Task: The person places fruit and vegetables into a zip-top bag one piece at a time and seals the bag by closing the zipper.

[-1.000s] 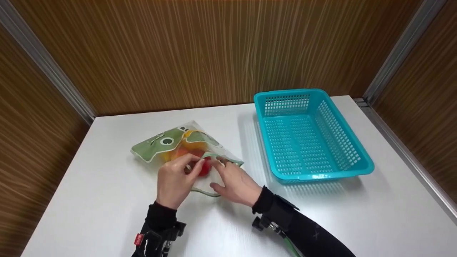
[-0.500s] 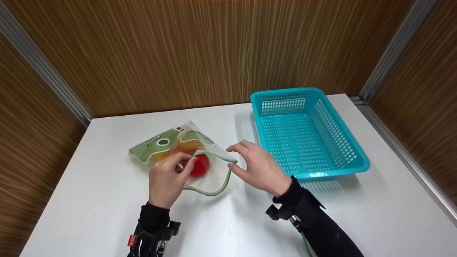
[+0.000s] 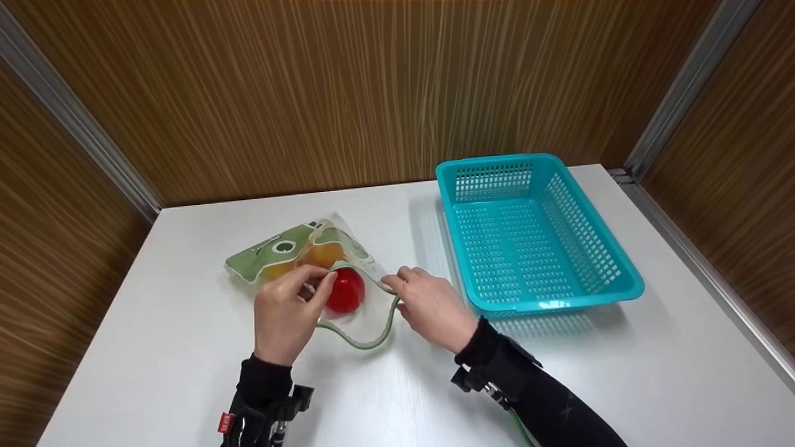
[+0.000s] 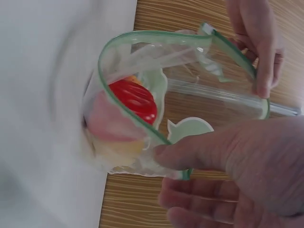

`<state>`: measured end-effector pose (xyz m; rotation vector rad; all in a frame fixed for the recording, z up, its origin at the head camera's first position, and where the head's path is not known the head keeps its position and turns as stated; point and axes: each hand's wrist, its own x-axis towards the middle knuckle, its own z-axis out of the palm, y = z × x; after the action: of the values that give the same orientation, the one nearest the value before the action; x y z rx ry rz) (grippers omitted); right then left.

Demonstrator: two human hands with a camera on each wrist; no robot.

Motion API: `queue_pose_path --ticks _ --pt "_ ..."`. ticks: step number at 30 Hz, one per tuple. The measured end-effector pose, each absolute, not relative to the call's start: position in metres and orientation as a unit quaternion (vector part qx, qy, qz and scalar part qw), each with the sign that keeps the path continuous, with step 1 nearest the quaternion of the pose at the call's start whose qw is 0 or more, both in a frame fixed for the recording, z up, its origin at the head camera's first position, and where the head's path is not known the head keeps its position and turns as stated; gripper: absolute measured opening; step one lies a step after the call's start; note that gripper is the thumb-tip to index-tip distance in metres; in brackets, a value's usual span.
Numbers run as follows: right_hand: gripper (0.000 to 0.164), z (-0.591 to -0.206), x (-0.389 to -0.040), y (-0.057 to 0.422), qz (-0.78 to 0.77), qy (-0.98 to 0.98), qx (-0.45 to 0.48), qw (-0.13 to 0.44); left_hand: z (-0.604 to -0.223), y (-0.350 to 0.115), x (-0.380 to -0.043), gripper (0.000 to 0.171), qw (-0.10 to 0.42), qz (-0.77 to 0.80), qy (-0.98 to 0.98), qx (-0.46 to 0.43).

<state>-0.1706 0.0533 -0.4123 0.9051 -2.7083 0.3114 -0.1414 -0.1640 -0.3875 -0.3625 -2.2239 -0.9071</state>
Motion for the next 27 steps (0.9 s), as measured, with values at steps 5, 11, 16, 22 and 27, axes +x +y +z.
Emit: queue_pose_path --ticks 5,11,16,22,27 --pt "0.018 -0.415 -0.172 0.055 0.132 -0.912 0.341 0.183 -0.385 -0.167 -0.142 0.008 0.353 -0.354 -0.856 -0.134" --pt "0.01 -0.404 -0.173 0.063 0.171 -0.897 0.337 0.229 -0.383 -0.169 -0.14 0.009 0.35 -0.367 -0.853 -0.121" --pt "0.01 -0.389 -0.173 0.074 0.24 -0.89 0.278 0.271 -0.38 -0.166 -0.136 0.014 0.343 -0.385 -0.848 -0.124" --pt "0.011 -0.378 -0.176 0.088 0.299 -0.885 0.214 0.285 -0.383 -0.158 -0.133 0.027 0.286 -0.38 -0.857 -0.196" --pt "0.011 -0.375 -0.181 0.097 0.308 -0.89 0.179 0.285 -0.391 -0.141 -0.129 0.049 0.196 -0.313 -0.89 -0.265"
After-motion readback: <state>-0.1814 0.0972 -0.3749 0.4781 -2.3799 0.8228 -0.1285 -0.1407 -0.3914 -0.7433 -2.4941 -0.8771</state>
